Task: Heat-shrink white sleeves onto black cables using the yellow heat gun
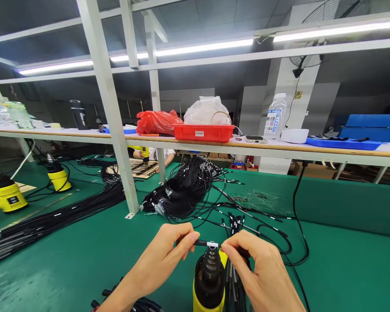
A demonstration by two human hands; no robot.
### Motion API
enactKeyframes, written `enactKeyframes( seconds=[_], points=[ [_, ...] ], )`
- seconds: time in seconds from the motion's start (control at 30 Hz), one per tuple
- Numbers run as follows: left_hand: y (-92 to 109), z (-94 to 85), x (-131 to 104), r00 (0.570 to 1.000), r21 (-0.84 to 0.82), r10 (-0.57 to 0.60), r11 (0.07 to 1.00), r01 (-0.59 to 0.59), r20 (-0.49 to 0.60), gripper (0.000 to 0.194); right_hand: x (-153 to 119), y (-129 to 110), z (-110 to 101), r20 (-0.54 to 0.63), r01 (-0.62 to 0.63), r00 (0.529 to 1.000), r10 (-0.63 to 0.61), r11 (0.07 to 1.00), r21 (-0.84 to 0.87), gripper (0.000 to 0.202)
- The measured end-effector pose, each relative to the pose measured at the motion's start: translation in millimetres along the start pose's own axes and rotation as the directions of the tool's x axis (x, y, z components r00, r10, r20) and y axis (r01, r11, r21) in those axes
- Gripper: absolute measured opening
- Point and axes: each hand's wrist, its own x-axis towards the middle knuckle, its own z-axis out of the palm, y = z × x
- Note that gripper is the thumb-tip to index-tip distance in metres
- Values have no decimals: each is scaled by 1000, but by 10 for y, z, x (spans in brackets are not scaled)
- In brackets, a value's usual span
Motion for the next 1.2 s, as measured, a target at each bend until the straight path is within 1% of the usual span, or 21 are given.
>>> enactKeyframes(
  seconds=[0.13,0.2,0.27,0.33,0.4,0.5,0.57,0.63,0.7,0.87,1.0,1.07,1.13,1.2],
  points=[
    [37,10,22,999,-101,-30,994,28,-25,29,9,6,11,-35,-5,999,6,1000,24,31],
    [47,17,28,999,-157,-26,987,20,-34,21,12,2,18,-51,-3,999,5,999,36,27],
    [47,18,25,999,-174,-10,985,1,-50,16,15,-12,21,-66,5,998,-2,999,42,25],
    [39,13,13,999,-141,3,990,-11,-53,18,18,-30,19,-70,17,997,-14,999,39,24],
    [30,4,3,1000,-80,5,997,-7,-27,27,20,-45,12,-62,23,998,-21,999,34,25],
    [22,-3,1,999,-8,12,1000,-12,35,40,15,-49,5,-24,24,999,-24,1000,17,26],
    [21,-4,7,999,8,16,1000,-16,38,42,6,-40,4,16,21,1000,-20,1000,-10,28],
    [26,-5,14,1000,-2,12,1000,-12,27,40,-3,-29,3,44,27,999,-25,999,-32,32],
    [35,-8,15,1000,-25,20,1000,-19,21,36,-7,-24,1,45,41,998,-39,998,-44,34],
    [44,2,1,998,-101,64,993,-65,-11,21,7,-19,2,-7,67,998,-67,997,-22,31],
    [30,21,9,993,-90,104,990,-108,-49,13,5,1,23,-40,58,997,-59,998,-12,26],
    [28,17,18,994,-57,102,993,-105,-46,16,-2,4,29,-49,53,997,-54,998,-14,26],
    [29,5,24,996,-9,88,996,-88,-35,28,-5,-2,27,-42,52,998,-53,998,-23,32],
    [25,-10,24,997,36,72,997,-72,-17,40,-3,-12,22,-9,59,998,-59,998,-38,37]
  ],
)
